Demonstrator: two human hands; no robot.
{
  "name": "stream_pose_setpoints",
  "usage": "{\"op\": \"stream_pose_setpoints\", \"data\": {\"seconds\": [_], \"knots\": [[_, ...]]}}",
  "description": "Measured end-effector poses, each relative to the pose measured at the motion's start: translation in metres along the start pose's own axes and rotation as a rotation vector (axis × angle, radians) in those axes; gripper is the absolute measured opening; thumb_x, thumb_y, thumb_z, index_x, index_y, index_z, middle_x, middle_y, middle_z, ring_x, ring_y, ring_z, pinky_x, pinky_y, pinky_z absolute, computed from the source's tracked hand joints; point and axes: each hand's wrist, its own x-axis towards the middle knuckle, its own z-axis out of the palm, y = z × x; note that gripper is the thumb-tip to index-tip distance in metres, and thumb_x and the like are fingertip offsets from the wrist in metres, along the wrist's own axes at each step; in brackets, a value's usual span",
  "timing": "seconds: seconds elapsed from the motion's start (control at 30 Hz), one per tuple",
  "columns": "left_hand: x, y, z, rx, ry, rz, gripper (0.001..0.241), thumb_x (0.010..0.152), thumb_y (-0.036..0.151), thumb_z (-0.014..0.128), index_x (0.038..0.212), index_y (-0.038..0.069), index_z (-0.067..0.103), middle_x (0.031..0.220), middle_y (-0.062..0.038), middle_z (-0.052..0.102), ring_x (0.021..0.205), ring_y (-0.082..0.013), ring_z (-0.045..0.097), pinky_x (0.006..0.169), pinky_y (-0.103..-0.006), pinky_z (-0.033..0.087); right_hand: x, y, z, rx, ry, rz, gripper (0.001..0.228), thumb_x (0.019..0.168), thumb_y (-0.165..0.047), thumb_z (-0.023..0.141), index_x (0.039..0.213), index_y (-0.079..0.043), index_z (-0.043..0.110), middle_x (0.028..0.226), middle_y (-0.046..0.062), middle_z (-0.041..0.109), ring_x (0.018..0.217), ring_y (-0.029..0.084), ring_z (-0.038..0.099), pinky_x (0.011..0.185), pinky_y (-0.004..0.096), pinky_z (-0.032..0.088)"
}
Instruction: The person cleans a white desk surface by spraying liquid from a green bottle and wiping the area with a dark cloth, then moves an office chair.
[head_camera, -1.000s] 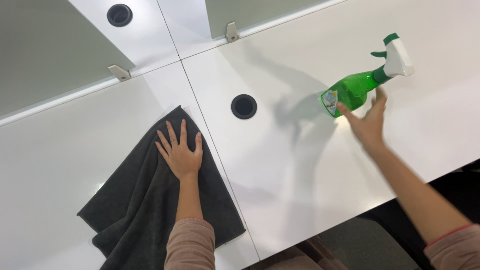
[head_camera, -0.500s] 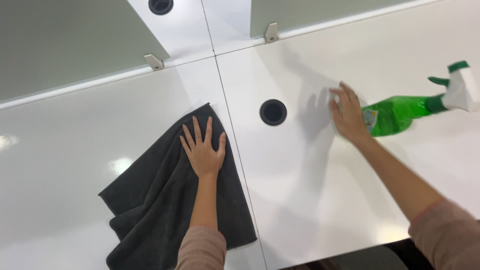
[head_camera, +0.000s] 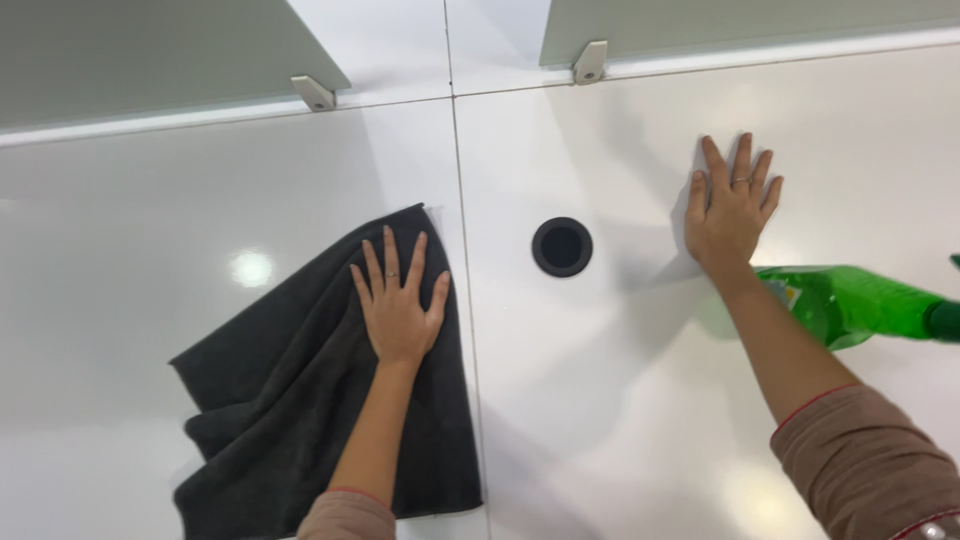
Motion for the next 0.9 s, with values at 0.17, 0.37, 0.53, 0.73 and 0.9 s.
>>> {"op": "stream_pose_setpoints", "data": {"seconds": [0.17,0.37,0.53,0.73,0.9], "knots": [[0.013,0.018,0.002,0.001,-0.007,0.008,0.063,0.102,0.055,0.049,0.158,0.028,0.044,0.170,-0.016,0.023,0.156,-0.0443,0.016,0.124,-0.0624,0.013,0.000,-0.004,-0.001,-0.001,0.033,0.000,0.047,0.110,-0.030,0.045,0.156,-0.022,0.051,0.167,0.026,0.030,0.155,0.049,0.017,0.122,0.063,0.004],[0.051,0.061,0.017,-0.009,-0.031,0.057,0.062,0.104,0.057,0.045,0.161,0.031,0.040,0.170,-0.015,0.022,0.156,-0.0431,0.015,0.126,-0.0602,0.012,-0.001,-0.002,0.002,0.011,0.052,0.001,0.047,0.110,-0.028,0.047,0.156,-0.021,0.052,0.167,0.026,0.032,0.155,0.049,0.019,0.123,0.063,0.006],[0.085,0.084,0.027,-0.022,-0.028,0.064,0.062,0.104,0.057,0.043,0.161,0.033,0.038,0.171,-0.014,0.021,0.157,-0.0426,0.013,0.126,-0.0599,0.011,0.000,-0.003,0.002,0.010,0.047,0.012,0.046,0.110,-0.029,0.047,0.155,-0.022,0.053,0.167,0.025,0.032,0.155,0.049,0.019,0.123,0.063,0.006],[0.118,0.116,0.041,-0.021,0.010,0.069,0.063,0.104,0.057,0.043,0.162,0.032,0.037,0.171,-0.015,0.019,0.157,-0.0439,0.014,0.126,-0.0611,0.012,0.000,-0.004,0.000,0.009,0.043,0.026,0.046,0.110,-0.030,0.047,0.154,-0.022,0.053,0.167,0.024,0.031,0.156,0.047,0.019,0.124,0.061,0.007],[0.136,0.144,0.056,-0.022,0.054,0.070,0.062,0.105,0.057,0.043,0.162,0.032,0.036,0.171,-0.016,0.019,0.157,-0.0452,0.015,0.125,-0.0628,0.013,0.002,-0.006,-0.001,0.003,0.043,0.033,0.046,0.109,-0.031,0.047,0.154,-0.023,0.053,0.168,0.022,0.032,0.156,0.045,0.020,0.125,0.060,0.007]]}}
